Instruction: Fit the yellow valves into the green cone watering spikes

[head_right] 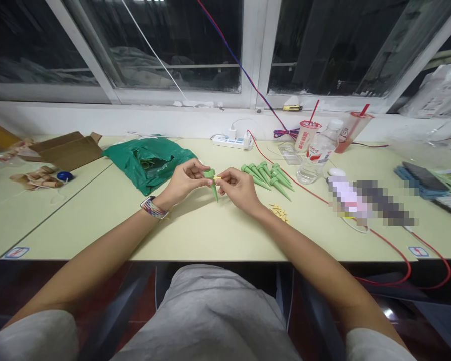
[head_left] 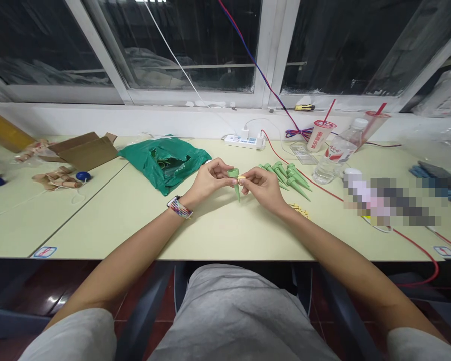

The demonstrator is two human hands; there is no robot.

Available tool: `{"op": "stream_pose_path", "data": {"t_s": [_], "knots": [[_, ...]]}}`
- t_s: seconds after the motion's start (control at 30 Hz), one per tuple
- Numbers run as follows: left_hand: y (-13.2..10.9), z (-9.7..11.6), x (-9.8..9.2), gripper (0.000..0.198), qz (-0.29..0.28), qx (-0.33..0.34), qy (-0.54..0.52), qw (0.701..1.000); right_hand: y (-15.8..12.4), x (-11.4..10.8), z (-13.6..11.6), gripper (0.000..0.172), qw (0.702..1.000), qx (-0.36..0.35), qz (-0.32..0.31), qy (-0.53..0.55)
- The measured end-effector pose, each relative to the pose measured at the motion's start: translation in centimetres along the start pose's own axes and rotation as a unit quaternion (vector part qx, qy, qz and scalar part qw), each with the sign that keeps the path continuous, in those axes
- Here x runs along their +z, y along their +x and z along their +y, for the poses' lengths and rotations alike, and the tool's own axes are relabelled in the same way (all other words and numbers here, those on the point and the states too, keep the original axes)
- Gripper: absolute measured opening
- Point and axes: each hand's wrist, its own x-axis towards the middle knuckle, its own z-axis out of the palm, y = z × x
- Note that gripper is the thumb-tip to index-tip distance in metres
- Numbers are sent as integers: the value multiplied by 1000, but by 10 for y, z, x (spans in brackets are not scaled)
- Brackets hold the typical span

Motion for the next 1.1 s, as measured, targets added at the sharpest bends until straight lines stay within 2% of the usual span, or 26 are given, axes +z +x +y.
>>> {"op": "stream_pose_path", "data": {"t_s": [0.17, 0.5, 0.9, 0.97, 1.03, 1.1], "knots": [[-1, -2, 1, 47, -7, -14, -17, 1000, 2, -2, 2, 32, 1000, -23, -9, -8], [-1, 0, 1, 46, 5, -2, -6, 1000, 2, -1, 6, 31, 1000, -28, -1, -9], [2, -10, 2, 47, 10, 10, -14, 1000, 0, 1, 11, 35, 999, -21, 11, -21], [2, -9, 1, 46, 4, 4, -21, 1000, 2, 0, 9, 33, 1000, -15, -2, -15], [3, -8, 0, 45, 0, 5, -19, 1000, 6, -7, 4, 30, 999, -4, -40, -23], [3, -8, -1, 45, 0, 8, -15, 1000, 9, -22, -5, 29, 993, 5, -87, -84]]}}
